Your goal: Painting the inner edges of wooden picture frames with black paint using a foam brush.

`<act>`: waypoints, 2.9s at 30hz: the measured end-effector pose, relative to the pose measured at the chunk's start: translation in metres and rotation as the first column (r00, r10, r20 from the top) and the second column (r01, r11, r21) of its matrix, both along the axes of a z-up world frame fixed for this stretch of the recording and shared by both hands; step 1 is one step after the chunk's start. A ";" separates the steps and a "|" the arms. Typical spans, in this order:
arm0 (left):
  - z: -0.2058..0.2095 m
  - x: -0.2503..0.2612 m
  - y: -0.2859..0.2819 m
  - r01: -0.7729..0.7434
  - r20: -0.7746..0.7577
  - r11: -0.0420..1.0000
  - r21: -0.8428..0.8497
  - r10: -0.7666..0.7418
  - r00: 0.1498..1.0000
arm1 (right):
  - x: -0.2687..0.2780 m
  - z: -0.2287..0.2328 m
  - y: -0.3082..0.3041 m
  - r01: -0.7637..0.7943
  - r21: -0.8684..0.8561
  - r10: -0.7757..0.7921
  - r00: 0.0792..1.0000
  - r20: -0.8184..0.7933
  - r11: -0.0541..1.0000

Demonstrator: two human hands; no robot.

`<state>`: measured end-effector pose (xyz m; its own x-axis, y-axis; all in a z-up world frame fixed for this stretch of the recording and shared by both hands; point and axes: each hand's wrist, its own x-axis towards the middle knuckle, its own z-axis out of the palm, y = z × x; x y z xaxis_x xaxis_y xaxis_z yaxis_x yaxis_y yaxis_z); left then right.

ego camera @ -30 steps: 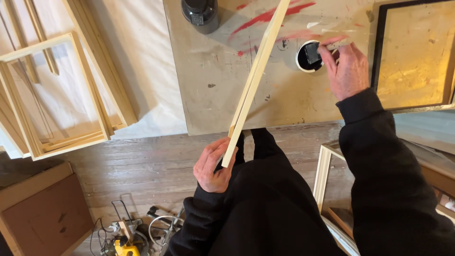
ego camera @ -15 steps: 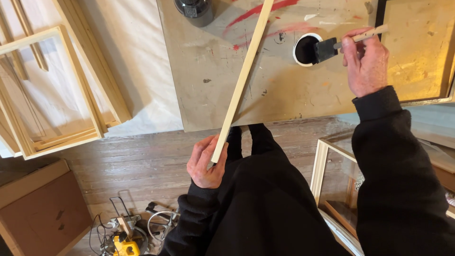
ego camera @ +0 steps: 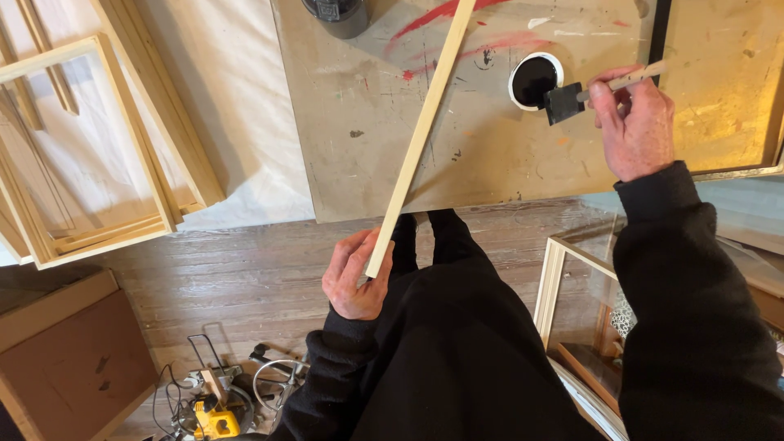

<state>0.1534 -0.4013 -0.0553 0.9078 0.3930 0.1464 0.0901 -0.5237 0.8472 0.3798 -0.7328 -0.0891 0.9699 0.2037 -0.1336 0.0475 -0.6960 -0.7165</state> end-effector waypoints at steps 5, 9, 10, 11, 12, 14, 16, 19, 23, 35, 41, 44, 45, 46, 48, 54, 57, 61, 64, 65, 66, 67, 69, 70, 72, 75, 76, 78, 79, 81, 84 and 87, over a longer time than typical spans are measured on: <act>0.001 0.002 0.001 0.001 0.005 1.000 -0.013 -0.001 1.000 | -0.006 0.004 -0.007 -0.035 0.013 0.035 0.999 0.020 0.999; -0.001 0.003 0.000 -0.012 0.012 1.000 -0.018 0.012 1.000 | -0.013 0.014 -0.021 -0.024 -0.061 0.025 1.000 0.010 0.998; 0.001 0.003 -0.001 -0.013 0.009 1.000 -0.026 0.013 1.000 | -0.017 0.016 -0.025 -0.009 0.009 0.009 1.000 -0.004 1.000; 0.003 0.003 0.000 -0.013 0.006 0.999 -0.035 0.014 1.000 | -0.021 0.019 -0.029 0.007 0.078 -0.006 1.000 -0.020 0.997; 0.002 0.001 -0.001 -0.020 0.003 1.000 -0.024 0.020 1.000 | -0.026 0.021 -0.026 0.001 0.089 0.001 1.000 -0.023 0.996; 0.000 0.000 -0.003 -0.005 0.007 0.998 -0.058 0.006 1.000 | -0.034 0.025 -0.021 0.163 0.412 -0.100 0.980 -0.170 0.897; 0.010 0.002 -0.001 0.015 0.012 0.999 -0.044 -0.015 1.000 | -0.045 0.024 -0.009 0.187 0.499 -0.096 0.975 -0.203 0.846; 0.026 -0.002 0.001 0.049 0.043 0.999 -0.024 -0.048 0.998 | -0.063 0.028 0.016 0.224 0.586 -0.074 0.960 -0.270 0.779; 0.050 -0.010 0.010 0.093 0.062 0.995 -0.016 -0.092 0.994 | -0.089 0.036 0.061 0.177 0.655 0.086 0.933 -0.349 0.735; 0.025 -0.035 0.010 0.148 0.039 0.989 -0.015 -0.147 0.988 | -0.140 0.002 0.139 -0.080 0.406 0.200 0.944 -0.263 0.910; 0.012 -0.038 0.012 0.163 0.068 0.986 -0.039 -0.160 0.985 | -0.138 -0.001 0.145 -0.189 0.330 0.254 0.953 -0.167 0.925; 0.008 -0.039 0.012 0.180 0.072 0.981 -0.069 -0.176 0.982 | -0.136 0.001 0.151 -0.256 0.311 0.326 0.925 -0.197 0.915; 0.006 -0.039 0.013 0.178 0.069 0.982 -0.069 -0.174 0.982 | -0.137 -0.002 0.151 -0.257 0.312 0.328 0.923 -0.200 0.915; 0.004 -0.040 0.014 0.191 0.061 0.978 -0.085 -0.186 0.981 | -0.139 -0.006 0.150 -0.259 0.308 0.325 0.928 -0.185 0.915; 0.002 -0.041 0.014 0.201 0.051 0.974 -0.102 -0.196 0.979 | -0.140 -0.008 0.150 -0.263 0.305 0.324 0.930 -0.171 0.915; 0.002 -0.041 0.013 0.181 0.045 0.976 -0.118 -0.177 0.983 | -0.137 -0.007 0.156 -0.297 0.288 0.355 0.919 -0.173 0.910; 0.003 -0.043 0.012 0.168 0.031 0.979 -0.118 -0.165 0.986 | -0.138 -0.006 0.159 -0.296 0.273 0.360 0.905 -0.226 0.915; 0.002 -0.042 0.013 0.178 0.022 0.978 -0.109 -0.177 0.984 | -0.136 -0.008 0.162 -0.300 0.290 0.366 0.907 -0.208 0.909; 0.002 -0.042 0.013 0.183 0.029 0.977 -0.109 -0.181 0.983 | -0.135 -0.008 0.160 -0.346 0.281 0.393 0.910 -0.132 0.895; 0.003 -0.042 0.013 0.181 0.019 0.977 -0.117 -0.180 0.984 | -0.135 -0.008 0.159 -0.386 0.264 0.415 0.908 -0.060 0.884; 0.003 -0.042 0.013 0.180 0.019 0.977 -0.116 -0.179 0.984 | -0.133 -0.007 0.159 -0.387 0.264 0.415 0.908 -0.060 0.883; 0.003 -0.041 0.012 0.178 0.020 0.977 -0.120 -0.177 0.984 | -0.132 -0.005 0.158 -0.357 0.279 0.402 0.907 -0.122 0.891; 0.003 -0.042 0.013 0.172 0.020 0.978 -0.119 -0.171 0.985 | -0.129 -0.004 0.160 -0.331 0.296 0.393 0.901 -0.182 0.896; 0.002 -0.042 0.013 0.173 0.023 0.979 -0.109 -0.171 0.985 | -0.128 -0.003 0.160 -0.302 0.314 0.372 0.908 -0.194 0.900; 0.002 -0.042 0.012 0.176 0.028 0.979 -0.104 -0.174 0.984 | -0.128 -0.003 0.160 -0.269 0.326 0.346 0.915 -0.207 0.906; 0.003 -0.043 0.012 0.174 0.012 0.977 -0.122 -0.174 0.985 | -0.130 -0.002 0.163 -0.346 0.313 0.409 0.898 -0.164 0.885; 0.002 -0.043 0.012 0.174 0.017 0.979 -0.110 -0.173 0.985 | -0.129 -0.002 0.165 -0.333 0.301 0.399 0.897 -0.192 0.893; 0.002 -0.043 0.013 0.173 0.021 0.980 -0.098 -0.172 0.985 | -0.129 -0.001 0.166 -0.321 0.290 0.389 0.894 -0.222 0.902; 0.003 -0.044 0.012 0.167 0.010 0.980 -0.110 -0.167 0.986 | -0.130 -0.001 0.165 -0.343 0.288 0.405 0.894 -0.192 0.894; 0.002 -0.042 0.012 0.160 0.006 0.980 -0.121 -0.161 0.987 | -0.127 -0.001 0.162 -0.368 0.282 0.421 0.894 -0.157 0.886; 0.003 -0.043 0.014 0.176 0.015 0.978 -0.115 -0.175 0.984 | -0.127 0.001 0.161 -0.289 0.324 0.371 0.900 -0.228 0.901; 0.003 -0.041 0.014 0.182 0.008 0.976 -0.122 -0.183 0.983 | -0.125 0.000 0.161 -0.322 0.318 0.378 0.917 -0.130 0.891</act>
